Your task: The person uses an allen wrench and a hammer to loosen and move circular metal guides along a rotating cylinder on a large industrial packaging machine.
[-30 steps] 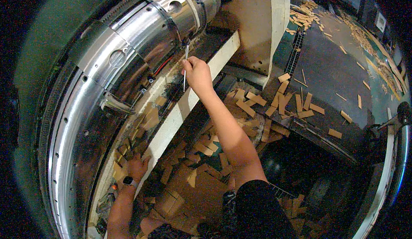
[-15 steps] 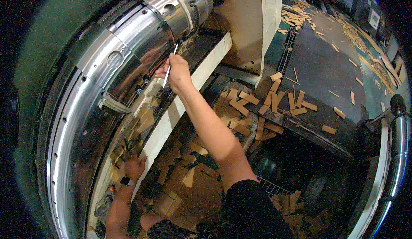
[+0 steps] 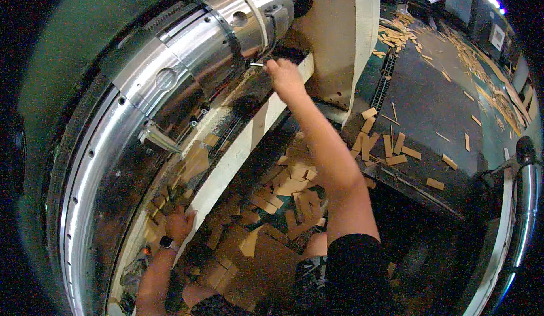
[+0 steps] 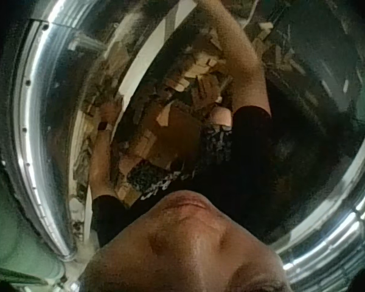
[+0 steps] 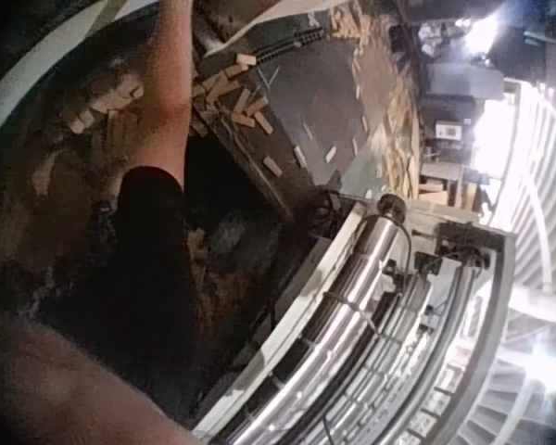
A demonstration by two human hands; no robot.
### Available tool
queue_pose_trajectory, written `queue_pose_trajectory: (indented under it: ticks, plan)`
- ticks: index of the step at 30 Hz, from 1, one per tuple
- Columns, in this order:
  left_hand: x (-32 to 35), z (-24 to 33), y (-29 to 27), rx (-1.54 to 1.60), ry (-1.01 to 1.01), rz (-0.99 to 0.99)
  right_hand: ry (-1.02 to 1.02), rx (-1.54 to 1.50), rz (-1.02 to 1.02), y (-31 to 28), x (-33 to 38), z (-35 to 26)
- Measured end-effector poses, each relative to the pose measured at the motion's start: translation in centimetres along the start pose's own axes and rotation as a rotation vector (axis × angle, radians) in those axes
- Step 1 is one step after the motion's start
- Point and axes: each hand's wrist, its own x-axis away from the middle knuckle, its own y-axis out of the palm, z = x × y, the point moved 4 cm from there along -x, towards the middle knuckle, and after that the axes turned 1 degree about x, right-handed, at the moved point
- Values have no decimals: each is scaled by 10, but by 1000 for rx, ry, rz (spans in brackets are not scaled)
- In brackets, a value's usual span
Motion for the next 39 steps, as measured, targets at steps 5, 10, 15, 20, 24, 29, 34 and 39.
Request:
queue_pose_trajectory:
  ticks: [5, 10, 15, 20, 24, 29, 34, 39]
  plan:
    - [-1, -2, 2, 0, -2, -23, -152, 252, 6, -13, -23, -23]
    - [1, -6, 9, -15, 70, 63, 90, 47, 313, -42, -21, 11]
    - [2, -4, 7, 41, -14, -12, 299, -618, 263, -48, -16, -20]
    - [1, 4, -9, 60, -65, -118, 309, -600, 265, -26, -16, -30]
    - [5, -2, -2, 23, -7, -27, 356, -694, 302, -42, -14, -38]
    - [1, -1, -3, 17, 3, -26, 356, -696, 226, -36, -18, -35]
    - [0, -4, 1, 26, 33, 13, 294, -677, 160, -41, -17, -38]
    - [2, -13, 16, 0, 73, 96, 320, -786, 219, -43, -14, -40]
